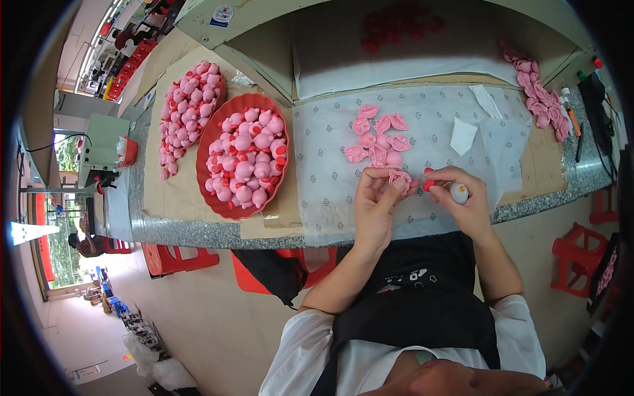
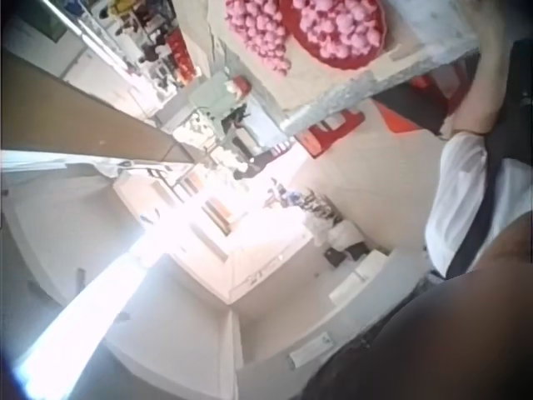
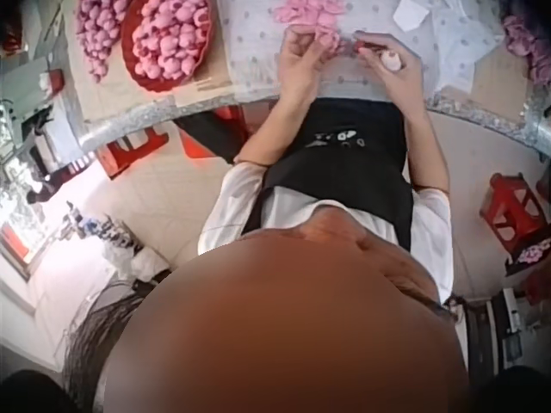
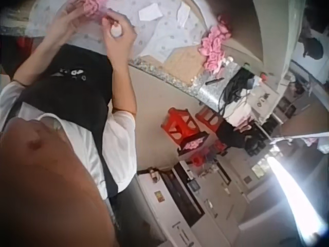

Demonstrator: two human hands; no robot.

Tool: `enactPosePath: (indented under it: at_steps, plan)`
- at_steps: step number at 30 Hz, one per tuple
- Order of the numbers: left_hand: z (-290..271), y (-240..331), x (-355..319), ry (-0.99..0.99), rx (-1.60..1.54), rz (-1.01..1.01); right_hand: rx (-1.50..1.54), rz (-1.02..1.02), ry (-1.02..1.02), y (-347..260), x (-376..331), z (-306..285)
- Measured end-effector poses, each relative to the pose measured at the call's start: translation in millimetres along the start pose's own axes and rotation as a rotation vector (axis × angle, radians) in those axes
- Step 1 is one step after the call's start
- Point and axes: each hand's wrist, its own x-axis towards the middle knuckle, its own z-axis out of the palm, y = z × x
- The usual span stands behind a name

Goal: Applying glue to small pink plastic toy components and joining them together.

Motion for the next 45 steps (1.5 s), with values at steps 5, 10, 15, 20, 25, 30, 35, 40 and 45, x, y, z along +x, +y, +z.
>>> enactPosePath:
  at_steps: [5,10,15,20,25,30,35,40,45]
  plan:
    - [0,-14,-10,-0.002,0.215,0.099,-0.181,-0.095,0.217,0,-19,16]
    - [-3,-21,-17,-0.045,0.388,0.283,-0.229,-0.25,0.183,11,-23,11]
    - [-4,-21,-27,-0.114,0.591,0.343,-0.057,-0.173,0.171,14,-31,13]
    - [1,-9,-29,-0.133,0.895,0.601,0.497,0.219,0.091,17,-34,19]
    - [3,-1,-32,-0.103,0.937,0.563,0.098,-0.101,0.192,19,-40,29]
    - [-1,1,-35,-0.144,0.853,0.432,0.495,0.149,0.124,8,-40,24]
    - [-3,-1,-33,-0.154,0.582,0.176,0.358,0.171,0.076,5,-37,19]
    - [0,-4,-24,-0.218,0.361,-0.047,0.433,0.185,0.176,10,-36,17]
    - [-14,-11,-11,-0.459,0.348,0.23,0.719,0.27,0.134,-1,-35,11]
